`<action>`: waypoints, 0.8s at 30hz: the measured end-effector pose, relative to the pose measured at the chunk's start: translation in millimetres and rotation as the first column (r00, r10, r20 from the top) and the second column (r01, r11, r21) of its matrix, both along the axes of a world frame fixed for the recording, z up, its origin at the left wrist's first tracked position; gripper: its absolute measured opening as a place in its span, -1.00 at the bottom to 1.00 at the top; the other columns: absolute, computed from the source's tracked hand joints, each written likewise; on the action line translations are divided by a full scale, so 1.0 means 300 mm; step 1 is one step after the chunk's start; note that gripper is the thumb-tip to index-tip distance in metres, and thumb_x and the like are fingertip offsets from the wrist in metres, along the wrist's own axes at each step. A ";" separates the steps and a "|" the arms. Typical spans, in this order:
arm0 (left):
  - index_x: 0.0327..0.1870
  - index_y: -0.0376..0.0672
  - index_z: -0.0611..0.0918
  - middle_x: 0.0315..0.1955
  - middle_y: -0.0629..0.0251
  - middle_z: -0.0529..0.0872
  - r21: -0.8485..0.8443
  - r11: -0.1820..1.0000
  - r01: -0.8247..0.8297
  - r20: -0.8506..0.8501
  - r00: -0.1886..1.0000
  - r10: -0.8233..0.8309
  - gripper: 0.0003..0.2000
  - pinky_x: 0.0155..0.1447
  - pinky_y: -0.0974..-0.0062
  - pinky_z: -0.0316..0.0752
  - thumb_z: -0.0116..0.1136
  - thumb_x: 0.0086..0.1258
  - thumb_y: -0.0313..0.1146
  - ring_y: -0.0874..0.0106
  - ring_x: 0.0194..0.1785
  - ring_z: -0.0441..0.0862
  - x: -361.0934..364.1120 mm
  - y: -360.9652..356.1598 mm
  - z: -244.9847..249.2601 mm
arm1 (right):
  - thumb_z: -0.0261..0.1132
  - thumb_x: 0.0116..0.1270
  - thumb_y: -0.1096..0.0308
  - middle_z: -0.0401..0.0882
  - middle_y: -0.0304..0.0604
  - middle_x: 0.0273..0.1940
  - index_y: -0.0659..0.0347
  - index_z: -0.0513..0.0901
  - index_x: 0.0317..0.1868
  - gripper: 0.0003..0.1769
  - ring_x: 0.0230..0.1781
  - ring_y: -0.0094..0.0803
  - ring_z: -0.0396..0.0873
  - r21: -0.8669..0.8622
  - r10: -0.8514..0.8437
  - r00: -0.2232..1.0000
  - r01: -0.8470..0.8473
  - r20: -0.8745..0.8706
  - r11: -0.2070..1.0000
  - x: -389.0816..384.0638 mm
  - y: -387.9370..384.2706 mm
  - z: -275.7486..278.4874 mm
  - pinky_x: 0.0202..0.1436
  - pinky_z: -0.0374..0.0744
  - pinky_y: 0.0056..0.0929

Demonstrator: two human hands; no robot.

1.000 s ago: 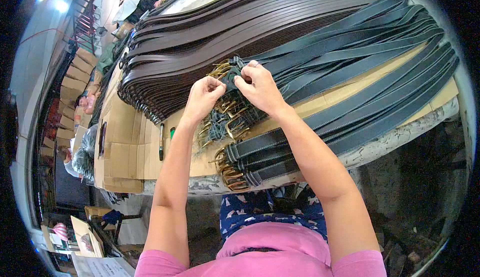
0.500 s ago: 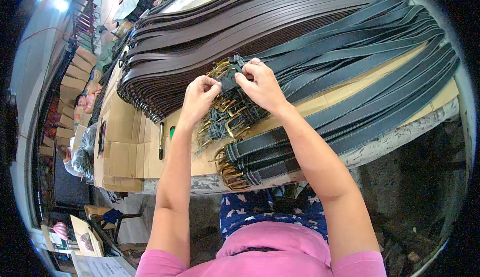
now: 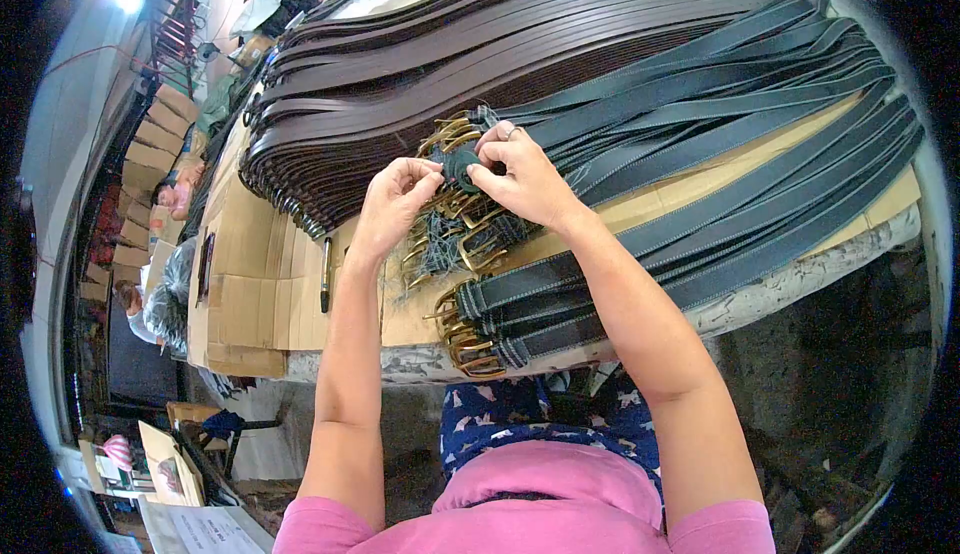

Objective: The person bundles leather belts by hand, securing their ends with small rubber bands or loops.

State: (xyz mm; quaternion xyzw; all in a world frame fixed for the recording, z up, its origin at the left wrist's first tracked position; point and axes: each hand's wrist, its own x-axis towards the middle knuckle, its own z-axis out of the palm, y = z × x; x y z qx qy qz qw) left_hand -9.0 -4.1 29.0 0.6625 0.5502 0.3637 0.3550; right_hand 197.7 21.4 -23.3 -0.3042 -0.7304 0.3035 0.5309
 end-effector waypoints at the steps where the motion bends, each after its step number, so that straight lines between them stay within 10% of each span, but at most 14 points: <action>1: -0.13 -0.32 0.61 -0.22 0.39 0.67 0.001 1.000 -0.002 -0.014 1.000 0.002 -0.85 -0.11 0.68 0.44 0.23 0.40 -0.44 0.69 -0.22 0.52 -0.001 0.001 0.000 | 0.34 0.28 0.34 0.54 -0.09 -0.14 0.32 0.52 -0.48 -0.74 -0.09 -0.33 0.48 -0.005 0.005 1.000 -0.005 0.001 1.000 0.001 -0.001 0.001 -0.08 0.46 -0.43; 9: -0.13 -0.31 0.61 -0.23 0.37 0.67 -0.038 0.999 -0.032 0.099 0.994 0.035 -0.83 -0.08 0.63 0.48 0.24 0.40 -0.40 0.64 -0.19 0.57 0.020 -0.004 0.027 | 0.33 0.30 0.35 0.53 -0.12 -0.15 0.34 0.55 -0.43 -0.76 -0.12 -0.39 0.48 -0.033 0.019 0.999 -0.020 -0.040 0.999 0.000 0.006 -0.002 -0.10 0.46 -0.44; 14: -0.02 -0.32 0.60 -0.16 0.21 0.64 0.348 0.924 0.157 -0.402 0.916 -0.004 -0.66 0.03 0.50 0.50 0.34 0.29 -0.31 0.37 -0.10 0.63 0.044 0.017 0.041 | 0.27 0.39 0.30 0.59 -0.23 -0.19 0.35 0.62 -0.34 -0.75 -0.25 -0.58 0.54 -0.322 -0.151 0.978 0.099 -0.143 0.942 0.026 0.044 -0.018 -0.23 0.49 -0.57; 15: 0.02 -0.33 0.59 -0.15 0.17 0.63 0.396 0.892 0.219 -0.489 0.872 0.002 -0.61 0.05 0.46 0.50 0.37 0.26 -0.29 0.31 -0.08 0.63 0.057 0.011 0.045 | 0.26 0.35 0.26 0.63 -0.15 -0.37 0.35 0.61 -0.34 -0.73 -0.43 -0.47 0.60 -0.485 -0.181 0.902 -0.036 -0.393 0.874 0.018 0.031 0.000 -0.33 0.53 -0.50; 19: 0.02 -0.26 0.66 -0.19 0.10 0.58 0.327 0.898 0.294 -0.555 0.829 -0.069 -0.54 0.11 0.26 0.44 0.45 0.11 -0.25 0.14 0.00 0.55 0.072 0.011 0.049 | 0.27 0.39 0.25 0.68 -0.08 -0.17 0.38 0.57 0.09 -0.60 -0.37 -0.37 0.72 -0.603 -0.238 0.878 -0.069 -0.414 0.795 0.063 0.018 0.037 -0.42 0.61 -0.50; 24: -0.29 -0.27 0.58 -0.27 0.11 0.50 0.356 0.889 0.289 -0.618 0.786 -0.008 -0.68 0.04 0.20 0.41 0.43 -0.10 -0.54 0.10 -0.07 0.48 0.153 -0.026 0.103 | 0.32 0.35 0.19 0.54 -0.21 0.19 0.29 0.68 -0.11 -0.69 -0.31 -0.54 0.60 -0.533 -0.227 0.876 -0.040 -0.425 0.845 0.105 0.040 0.033 -0.26 0.54 -0.52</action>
